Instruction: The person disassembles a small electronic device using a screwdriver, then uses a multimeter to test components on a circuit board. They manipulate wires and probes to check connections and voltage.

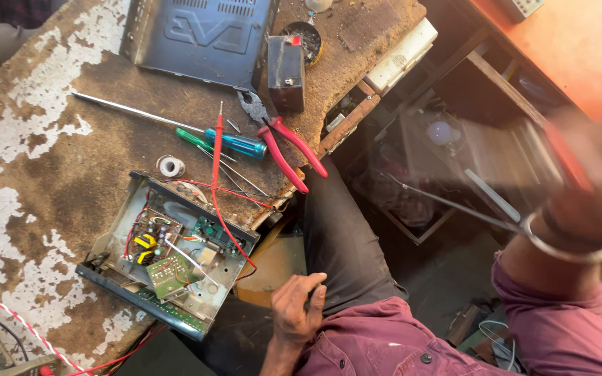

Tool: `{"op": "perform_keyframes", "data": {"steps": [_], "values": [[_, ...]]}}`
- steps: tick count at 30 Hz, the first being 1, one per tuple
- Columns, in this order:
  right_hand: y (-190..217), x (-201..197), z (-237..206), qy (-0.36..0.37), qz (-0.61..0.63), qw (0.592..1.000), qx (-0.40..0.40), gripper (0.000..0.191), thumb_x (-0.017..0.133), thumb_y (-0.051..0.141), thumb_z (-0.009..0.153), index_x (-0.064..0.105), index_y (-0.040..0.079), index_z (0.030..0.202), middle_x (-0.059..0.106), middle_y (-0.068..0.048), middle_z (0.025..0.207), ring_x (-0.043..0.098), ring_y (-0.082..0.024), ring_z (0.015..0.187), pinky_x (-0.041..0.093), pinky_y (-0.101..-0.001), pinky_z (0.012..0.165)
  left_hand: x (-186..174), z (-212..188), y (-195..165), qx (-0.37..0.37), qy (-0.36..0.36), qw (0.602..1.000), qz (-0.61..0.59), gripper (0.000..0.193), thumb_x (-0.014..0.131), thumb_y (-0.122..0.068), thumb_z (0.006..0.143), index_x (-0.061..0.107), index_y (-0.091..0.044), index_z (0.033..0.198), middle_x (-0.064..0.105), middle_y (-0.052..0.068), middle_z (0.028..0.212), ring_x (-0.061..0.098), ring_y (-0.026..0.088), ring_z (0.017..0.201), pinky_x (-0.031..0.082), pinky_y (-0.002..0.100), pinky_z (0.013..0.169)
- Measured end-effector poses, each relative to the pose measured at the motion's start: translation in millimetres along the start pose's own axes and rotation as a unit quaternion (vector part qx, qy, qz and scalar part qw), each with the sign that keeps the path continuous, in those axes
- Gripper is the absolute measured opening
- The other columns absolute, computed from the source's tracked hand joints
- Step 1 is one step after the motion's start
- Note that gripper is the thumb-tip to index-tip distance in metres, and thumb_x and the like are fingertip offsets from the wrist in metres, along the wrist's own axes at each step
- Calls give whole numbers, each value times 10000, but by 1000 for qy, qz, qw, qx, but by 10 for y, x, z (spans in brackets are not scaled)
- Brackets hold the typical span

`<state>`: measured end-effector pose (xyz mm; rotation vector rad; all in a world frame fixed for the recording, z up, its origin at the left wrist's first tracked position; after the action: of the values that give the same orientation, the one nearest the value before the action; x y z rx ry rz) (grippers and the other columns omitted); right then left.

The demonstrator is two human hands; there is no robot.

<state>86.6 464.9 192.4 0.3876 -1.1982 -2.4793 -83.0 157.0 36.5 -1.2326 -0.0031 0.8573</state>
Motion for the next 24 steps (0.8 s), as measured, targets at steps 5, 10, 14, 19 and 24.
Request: {"op": "perform_keyframes", "data": {"steps": [5,10,14,19,24], "values": [[-415,497,587,155,-154,976,10,146,664,-55,1043,731,-27,1170,737,-140,1088,705,-167,961,566,-278,891,-33,-145,-14,-43,-6,999,-1,115,688,-61,950,687,-10,1053,714,116,871,707,290,743,564,371,669],[-477,857,710,153,-244,958,-19,105,784,-8,992,782,-4,1097,740,-155,928,696,-202,809,523,-312,716,-90,-184,46,-60,-20,997,39,118,699,-77,917,708,-22,1021,714,118,840,703,298,728,554,382,657],[-612,981,602,170,-224,959,-34,216,701,-46,983,778,15,1175,744,-146,1027,707,-186,885,547,-288,778,-90,-155,72,-52,-13,998,27,105,689,-80,940,694,-13,1022,714,117,849,702,292,732,557,376,656],[-743,898,534,170,-242,955,1,154,701,-21,1008,787,36,1121,754,-131,1027,724,-162,868,553,-253,730,-83,-95,22,-54,-14,998,1,93,685,-67,939,695,-11,1013,717,117,850,698,287,725,554,374,650],[-567,802,527,149,-197,968,-46,181,645,-62,1033,766,-5,1154,750,-149,1041,716,-173,900,571,-278,812,-47,-20,-24,-28,-1,1000,-12,102,691,-68,942,687,-9,1026,702,126,848,694,310,758,554,388,684]]}}
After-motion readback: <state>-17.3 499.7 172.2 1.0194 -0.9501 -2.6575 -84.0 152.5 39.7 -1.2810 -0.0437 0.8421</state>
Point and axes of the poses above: each hand's wrist, its own z-axis towards the middle knuckle, its own x-axis out of the palm, y = z × x, the point moved 4 cm from there along z, towards the middle knuckle
